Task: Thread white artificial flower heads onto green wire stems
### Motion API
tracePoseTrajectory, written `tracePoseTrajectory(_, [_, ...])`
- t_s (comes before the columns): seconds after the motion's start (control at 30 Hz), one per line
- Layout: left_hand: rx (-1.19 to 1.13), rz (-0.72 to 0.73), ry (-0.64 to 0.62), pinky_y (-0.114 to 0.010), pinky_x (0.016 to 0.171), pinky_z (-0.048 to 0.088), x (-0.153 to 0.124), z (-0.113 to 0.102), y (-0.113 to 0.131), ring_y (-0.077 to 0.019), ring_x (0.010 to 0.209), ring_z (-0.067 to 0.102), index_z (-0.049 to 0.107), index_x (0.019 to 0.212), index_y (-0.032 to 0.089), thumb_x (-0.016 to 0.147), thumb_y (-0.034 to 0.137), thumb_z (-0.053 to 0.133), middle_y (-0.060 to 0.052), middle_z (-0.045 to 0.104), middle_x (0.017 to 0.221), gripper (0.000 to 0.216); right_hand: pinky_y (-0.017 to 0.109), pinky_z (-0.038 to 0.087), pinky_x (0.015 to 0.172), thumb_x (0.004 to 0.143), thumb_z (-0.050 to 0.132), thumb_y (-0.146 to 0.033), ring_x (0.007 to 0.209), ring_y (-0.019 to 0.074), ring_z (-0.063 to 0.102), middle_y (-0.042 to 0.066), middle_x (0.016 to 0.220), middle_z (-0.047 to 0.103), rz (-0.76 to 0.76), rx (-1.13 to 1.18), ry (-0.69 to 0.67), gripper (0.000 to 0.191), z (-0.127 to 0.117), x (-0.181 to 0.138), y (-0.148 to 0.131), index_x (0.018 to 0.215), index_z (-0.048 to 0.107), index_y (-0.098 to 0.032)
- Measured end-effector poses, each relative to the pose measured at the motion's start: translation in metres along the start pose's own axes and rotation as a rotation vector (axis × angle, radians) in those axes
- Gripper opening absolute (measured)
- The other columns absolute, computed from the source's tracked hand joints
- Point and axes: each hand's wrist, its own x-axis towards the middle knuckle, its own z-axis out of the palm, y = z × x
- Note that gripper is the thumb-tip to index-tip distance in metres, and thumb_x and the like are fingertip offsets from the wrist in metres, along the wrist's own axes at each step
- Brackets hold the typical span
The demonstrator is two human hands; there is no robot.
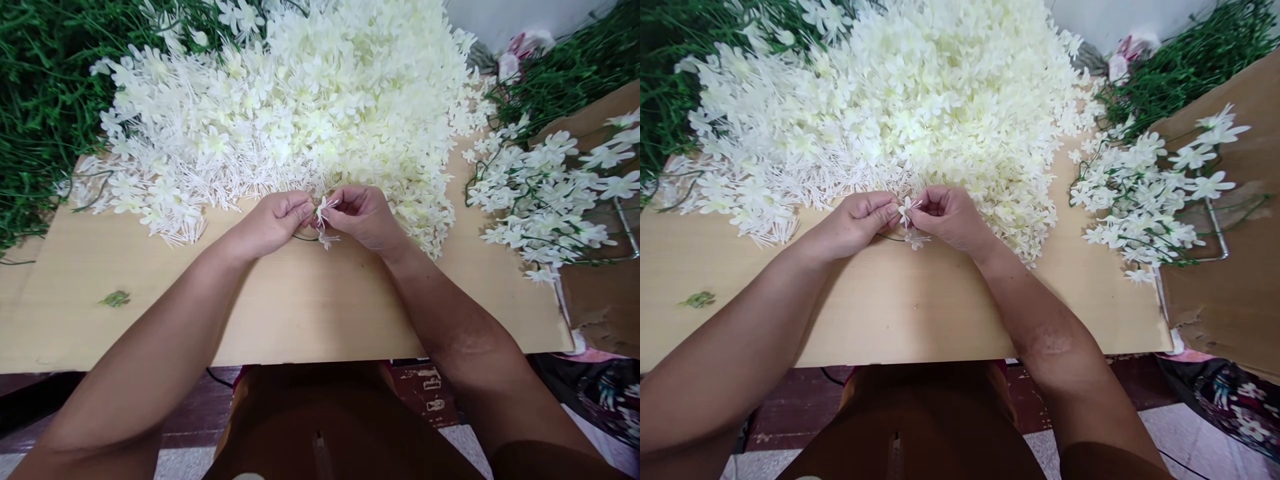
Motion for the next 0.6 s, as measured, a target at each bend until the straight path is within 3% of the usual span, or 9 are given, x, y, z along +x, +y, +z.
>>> tracePoseTrajectory(0.27, [-0.007, -0.003, 0.012, -0.024, 0.052, 0.031, 0.001, -0.001, -0.002, -0.0107, 0.054, 0.038, 0.044, 0.061, 0.020, 0.085, 0.056, 0.057, 0.004, 0.036, 0.054, 0.046, 0.020, 0.052, 0.056, 0.065, 0.082, -0.024, 0.057, 0.0082, 0.062, -0.002, 0.062, 0.066, -0.070, -0.086, 0.047, 0.022, 0.005, -0.002, -0.001, 0.064, 0.061, -0.017])
tracePoseTrajectory(0.6, [0.016, -0.010, 0.069, -0.025, 0.051, 0.027, 0.001, 0.004, -0.003, -0.0094, 0.051, 0.028, 0.035, 0.058, 0.022, 0.086, 0.044, 0.056, 0.005, 0.032, 0.053, 0.042, 0.023, 0.043, 0.053, 0.071, 0.063, -0.023, 0.053, 0.0073, 0.046, -0.004, 0.058, 0.056, -0.247, -0.330, 0.144, 0.012, 0.014, -0.005, 0.006, 0.063, 0.055, -0.020])
